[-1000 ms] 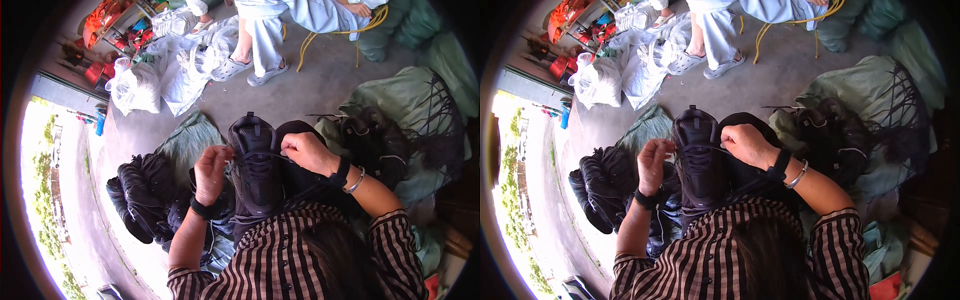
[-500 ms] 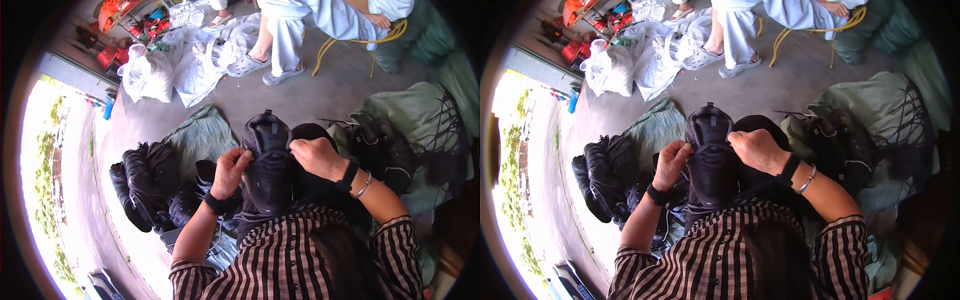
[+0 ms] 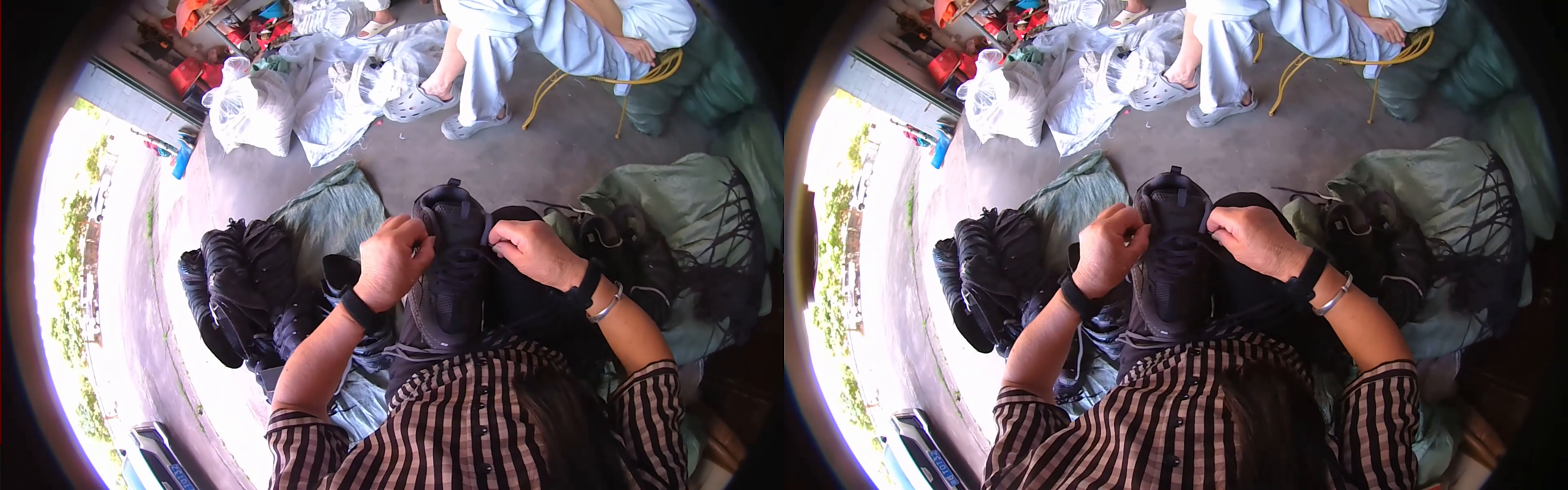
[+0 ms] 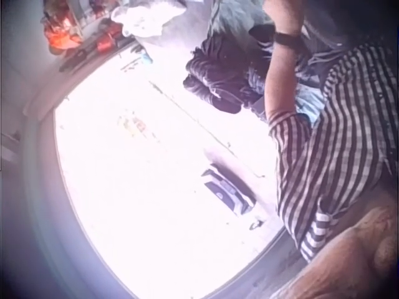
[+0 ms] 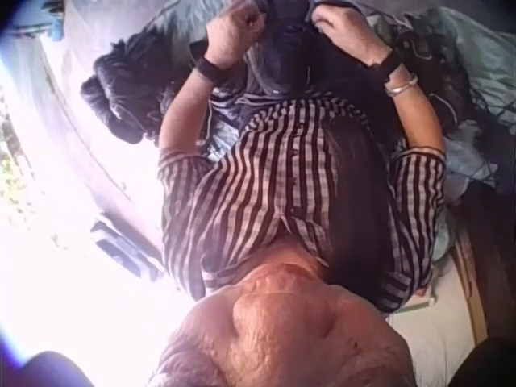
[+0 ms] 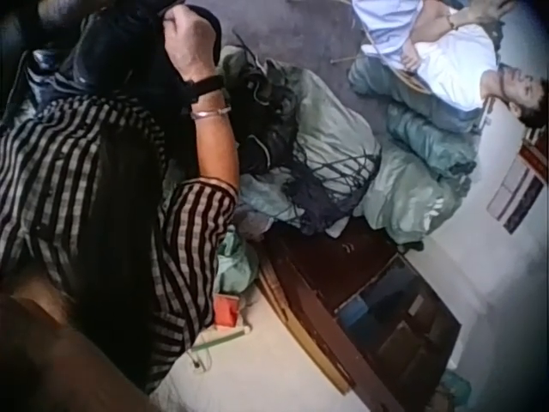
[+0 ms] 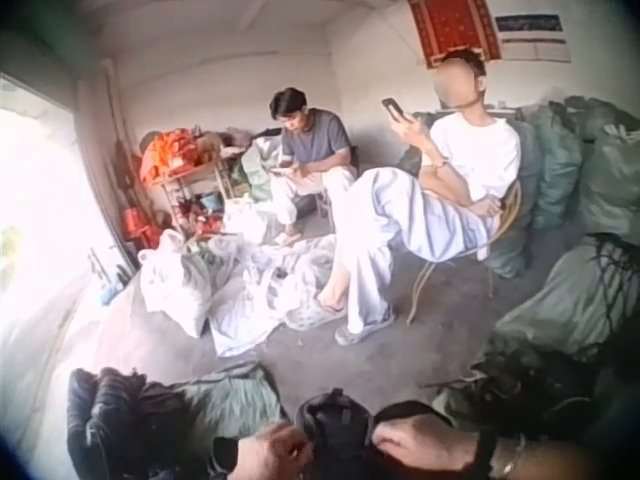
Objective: Lace a pair of black high-top boots.
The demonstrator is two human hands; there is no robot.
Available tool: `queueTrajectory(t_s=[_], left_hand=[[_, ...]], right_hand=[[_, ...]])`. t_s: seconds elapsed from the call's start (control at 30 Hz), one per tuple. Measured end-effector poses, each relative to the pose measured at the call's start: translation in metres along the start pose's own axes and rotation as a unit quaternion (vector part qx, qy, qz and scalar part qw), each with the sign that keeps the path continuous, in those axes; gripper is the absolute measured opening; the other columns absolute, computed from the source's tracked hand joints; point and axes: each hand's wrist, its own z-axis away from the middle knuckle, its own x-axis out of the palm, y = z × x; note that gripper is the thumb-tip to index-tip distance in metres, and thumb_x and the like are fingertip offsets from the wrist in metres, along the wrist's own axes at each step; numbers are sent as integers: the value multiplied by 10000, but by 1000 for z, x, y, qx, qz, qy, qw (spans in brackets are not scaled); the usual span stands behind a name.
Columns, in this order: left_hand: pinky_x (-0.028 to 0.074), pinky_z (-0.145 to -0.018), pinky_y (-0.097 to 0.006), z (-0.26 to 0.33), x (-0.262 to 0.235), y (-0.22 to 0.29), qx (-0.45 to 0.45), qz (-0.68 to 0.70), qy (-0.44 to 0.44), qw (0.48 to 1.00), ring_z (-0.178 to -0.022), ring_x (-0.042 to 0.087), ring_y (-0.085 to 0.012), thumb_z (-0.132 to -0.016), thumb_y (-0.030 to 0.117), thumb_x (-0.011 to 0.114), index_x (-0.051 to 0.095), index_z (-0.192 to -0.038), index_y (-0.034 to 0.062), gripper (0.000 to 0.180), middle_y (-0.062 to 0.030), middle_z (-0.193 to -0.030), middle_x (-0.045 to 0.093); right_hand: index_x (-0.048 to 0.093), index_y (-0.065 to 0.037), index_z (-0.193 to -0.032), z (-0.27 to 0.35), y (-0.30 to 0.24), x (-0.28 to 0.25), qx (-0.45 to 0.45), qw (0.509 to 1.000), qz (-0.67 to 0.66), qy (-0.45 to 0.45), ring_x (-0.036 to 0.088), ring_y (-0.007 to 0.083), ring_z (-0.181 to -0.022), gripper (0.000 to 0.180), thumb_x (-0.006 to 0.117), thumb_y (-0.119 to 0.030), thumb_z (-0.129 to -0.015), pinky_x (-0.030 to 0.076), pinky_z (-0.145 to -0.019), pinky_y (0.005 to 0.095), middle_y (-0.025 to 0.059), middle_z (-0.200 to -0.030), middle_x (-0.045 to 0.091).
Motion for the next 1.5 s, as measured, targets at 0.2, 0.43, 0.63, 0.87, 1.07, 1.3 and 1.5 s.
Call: queueTrajectory(t_s=[0.2,0.43,0.63,0.87,1.07,1.3,1.5], left_hand=[[501,-748,-360,-25,-29,1,148,-7,-49,988,-903,575,-268,-686,79,738,595,-897,89,254,-76,-959,570],[502,-713,-353,-58,-45,-5,311,-106,-223,918,-848,551,-230,-661,130,755,564,-835,98,261,-20,-840,528],[484,-686,-348,-56,-37,6,356,-165,-259,882,-893,520,-229,-753,258,671,575,-681,98,200,-18,-827,527],[463,-725,-395,-66,-27,20,161,-180,-332,912,-959,489,-255,-740,310,668,647,-711,113,200,-24,-871,568],[454,-744,-348,-69,-26,24,69,2,-154,986,-866,527,-224,-781,226,680,663,-750,81,149,-38,-843,596],[368,-743,-238,-68,-123,100,117,411,43,903,-757,467,-100,-868,130,626,581,-810,25,128,-17,-782,520],[410,-771,-266,-35,-127,117,46,478,-53,876,-855,516,-144,-904,537,480,484,-1143,-1,588,-91,-1002,539]], right_hand=[[552,-53,-807,-8,-14,-4,-140,965,184,123,598,255,-871,71,612,-67,-772,493,-723,348,59,-892,572],[533,-47,-719,-25,-27,-13,-212,937,272,-53,546,251,-755,25,552,-34,-731,456,-695,386,71,-795,477],[629,30,-747,-40,-33,-17,-45,956,213,-197,613,326,-831,107,588,-67,-765,503,-761,390,169,-894,572],[635,21,-747,-42,-29,6,3,962,237,-135,620,368,-842,80,573,-24,-727,508,-740,403,205,-907,584],[557,-12,-916,-49,-37,-3,78,996,-44,-18,635,299,-710,137,533,-143,-885,504,-641,383,141,-741,613],[545,35,-985,-59,-139,-73,-59,920,-388,-11,623,120,-721,125,539,-57,-901,528,-626,235,82,-831,620],[587,56,-934,-41,-162,-73,-236,942,-239,-10,590,97,-674,97,576,-26,-884,503,-595,210,99,-907,621]])
